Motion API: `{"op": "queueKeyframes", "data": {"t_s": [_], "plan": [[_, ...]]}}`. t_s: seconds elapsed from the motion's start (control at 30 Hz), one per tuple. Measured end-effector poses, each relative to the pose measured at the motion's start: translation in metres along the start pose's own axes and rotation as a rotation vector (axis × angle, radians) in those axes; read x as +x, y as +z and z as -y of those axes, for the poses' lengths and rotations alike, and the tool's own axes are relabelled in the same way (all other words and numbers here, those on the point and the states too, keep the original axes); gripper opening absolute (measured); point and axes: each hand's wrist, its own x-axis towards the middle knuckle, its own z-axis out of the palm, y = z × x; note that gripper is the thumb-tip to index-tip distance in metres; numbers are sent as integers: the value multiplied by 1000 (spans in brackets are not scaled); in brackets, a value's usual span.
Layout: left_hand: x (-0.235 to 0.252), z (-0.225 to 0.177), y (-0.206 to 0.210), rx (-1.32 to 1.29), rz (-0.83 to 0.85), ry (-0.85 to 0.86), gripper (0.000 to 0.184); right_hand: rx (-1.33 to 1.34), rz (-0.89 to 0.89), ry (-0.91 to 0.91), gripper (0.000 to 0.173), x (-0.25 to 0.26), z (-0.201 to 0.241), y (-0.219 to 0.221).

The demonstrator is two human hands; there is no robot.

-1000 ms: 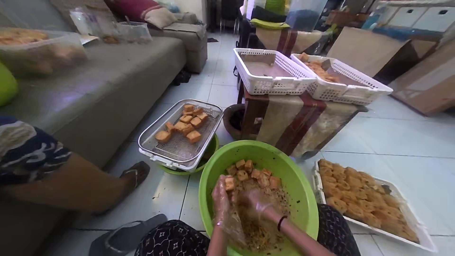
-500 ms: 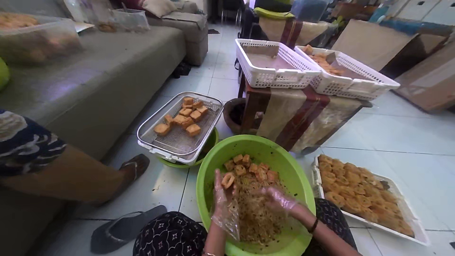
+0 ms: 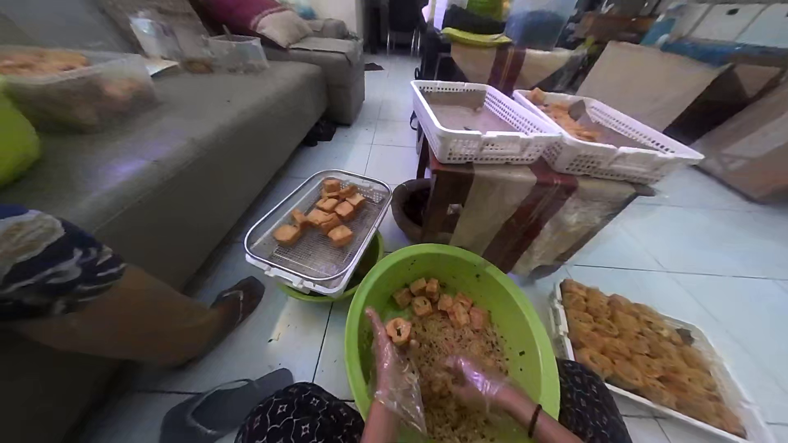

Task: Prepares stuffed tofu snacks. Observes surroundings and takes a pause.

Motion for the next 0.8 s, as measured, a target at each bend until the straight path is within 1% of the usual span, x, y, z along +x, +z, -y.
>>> {"op": "queueKeyframes", "data": {"t_s": [0.03,0.07,0.13,0.2,0.27,0.3,0.37,0.4,0.47,0.57,0.63,0.73,0.77,0.8], "plan": [[2,1,0,12,2,4,73,-46,11,3,48,-5,2,0],[3,3,0,25,13,6,74,-107,26,5,48,-11,5,3],[0,7,0,48,45,4,76,-134,-5,-15,36,-21,2,10],[-1,10,0,47,45,25,72,-36,-91,-1,32,-27,-1,2],[-6,16,-1,76,-25,55,69,68,-193,66,36,-41,9,-13],[-9,18,1,131,-73,68,70,112,-272,53,36,-50,15,-21],[-12,22,6,336,-170,94,76,193,-423,4,36,-68,32,-32],[-14,25,8,438,-183,111,80,215,-486,-12,36,-75,42,-36],[-13,36,10,601,-190,210,79,220,-559,-16,37,-79,63,-37],[-23,42,12,681,-134,371,74,261,-574,-6,51,-70,81,-30],[-31,39,14,690,-117,420,69,341,-608,-19,54,-67,90,-19],[-33,37,14,716,-139,417,66,379,-669,4,58,-69,98,-5],[-32,38,13,732,-138,417,66,369,-712,5,58,-69,100,0],[-31,39,13,748,-133,423,65,342,-791,-15,56,-67,99,6]]}}
